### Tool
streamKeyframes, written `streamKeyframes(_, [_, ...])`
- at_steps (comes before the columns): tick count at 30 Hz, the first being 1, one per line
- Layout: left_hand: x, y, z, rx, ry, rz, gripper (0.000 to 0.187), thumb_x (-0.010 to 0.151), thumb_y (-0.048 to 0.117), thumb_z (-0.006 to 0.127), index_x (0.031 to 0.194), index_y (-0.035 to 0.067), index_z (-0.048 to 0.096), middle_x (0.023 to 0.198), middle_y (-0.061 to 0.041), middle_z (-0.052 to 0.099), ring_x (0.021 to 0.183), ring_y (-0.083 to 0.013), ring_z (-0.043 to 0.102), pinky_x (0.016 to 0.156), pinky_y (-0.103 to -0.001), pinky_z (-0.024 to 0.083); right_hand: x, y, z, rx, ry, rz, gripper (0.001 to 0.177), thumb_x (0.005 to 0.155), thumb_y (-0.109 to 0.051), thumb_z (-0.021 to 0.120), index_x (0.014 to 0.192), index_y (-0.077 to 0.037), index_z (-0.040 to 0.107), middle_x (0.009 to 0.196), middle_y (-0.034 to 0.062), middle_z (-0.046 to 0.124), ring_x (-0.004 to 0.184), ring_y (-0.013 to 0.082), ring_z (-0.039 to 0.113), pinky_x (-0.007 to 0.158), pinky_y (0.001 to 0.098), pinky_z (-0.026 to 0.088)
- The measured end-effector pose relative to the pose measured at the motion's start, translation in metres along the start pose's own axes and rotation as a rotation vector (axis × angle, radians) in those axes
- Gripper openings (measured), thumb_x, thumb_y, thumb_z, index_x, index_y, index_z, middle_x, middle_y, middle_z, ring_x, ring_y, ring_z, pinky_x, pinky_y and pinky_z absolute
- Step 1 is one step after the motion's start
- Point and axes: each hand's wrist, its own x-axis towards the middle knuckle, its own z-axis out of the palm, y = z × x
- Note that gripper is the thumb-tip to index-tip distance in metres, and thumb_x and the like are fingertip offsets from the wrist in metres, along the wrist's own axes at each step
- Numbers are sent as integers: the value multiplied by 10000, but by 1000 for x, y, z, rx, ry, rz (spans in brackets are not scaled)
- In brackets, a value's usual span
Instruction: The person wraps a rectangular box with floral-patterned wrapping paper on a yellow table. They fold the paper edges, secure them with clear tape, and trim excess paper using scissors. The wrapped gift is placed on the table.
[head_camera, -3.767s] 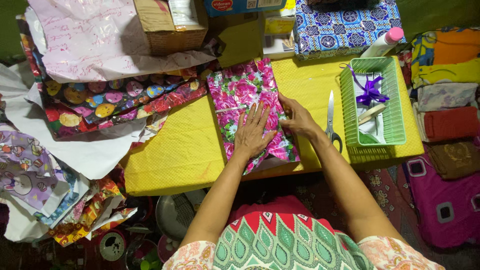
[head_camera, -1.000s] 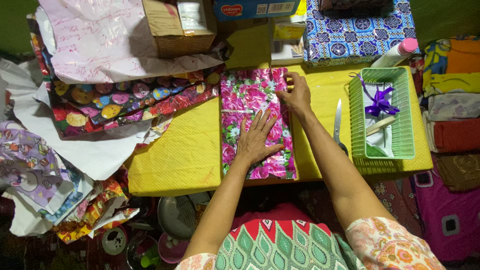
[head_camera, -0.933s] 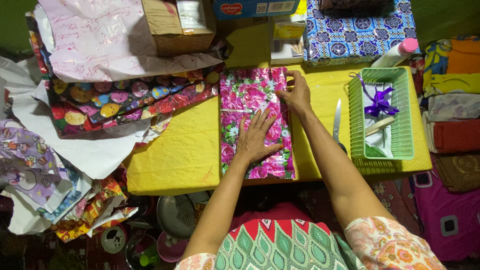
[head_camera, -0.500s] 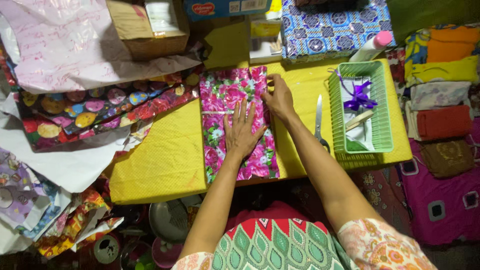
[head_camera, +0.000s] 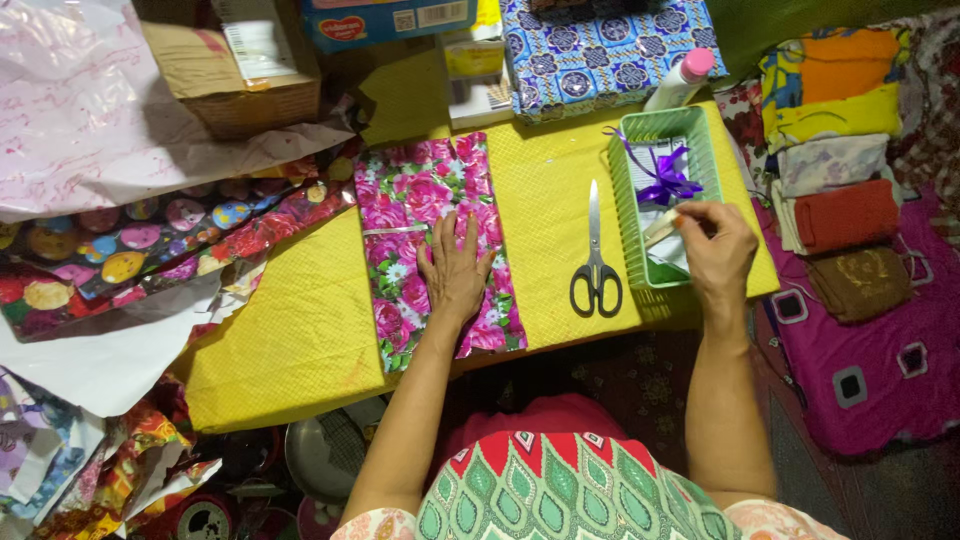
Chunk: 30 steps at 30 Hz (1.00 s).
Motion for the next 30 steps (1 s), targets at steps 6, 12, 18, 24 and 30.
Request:
streamKeyframes(6, [-2,3,7,-2,10,11,660,1022,384,535,1600,157,312,1694,-91,164,1571,-274,99,1214,-612,90,-22,6,10,-53,-9,21,114,905,-44,767,1019,-32,771,941,94,680,780,176,652,700,295,520])
streamKeyframes(12, [-6,2,11,39,26,65,626,1058,346,470,1616,135,278,1714,-62,147,1576,-246,121,1236,-584,89,-26,9,18,41,136,61,168,956,-32,713,1088,-5,614,992,101,668,864,180,669,769,305,561])
streamKeyframes(18, [-7,2,11,35,44,95,634,1059,343,454,1620,113,269,1711,-63,156,1576,-256,127,1239,-579,99,-36,1,24,-115,113,-39,130,931,19,714,1030,-32,646,1074,108,565,899,201,645,785,330,570])
streamKeyframes(24, [-4,1,8,64,1,86,624,1060,342,454,1602,97,264,1709,-56,161,1577,-265,125,1230,-605,100,-49,-14,45,-282,41,-25,398,774,49,747,1145,-76,678,1097,122,492,998,264,540,804,371,518])
streamKeyframes(30, [-3,1,8,29,2,108,648,1050,318,434,1616,79,230,1710,-73,145,1572,-266,104,1224,-608,85,-59,-4,73,-589,127,-142,547,747,98,713,1249,-100,621,1141,106,467,1123,252,505,951,411,503])
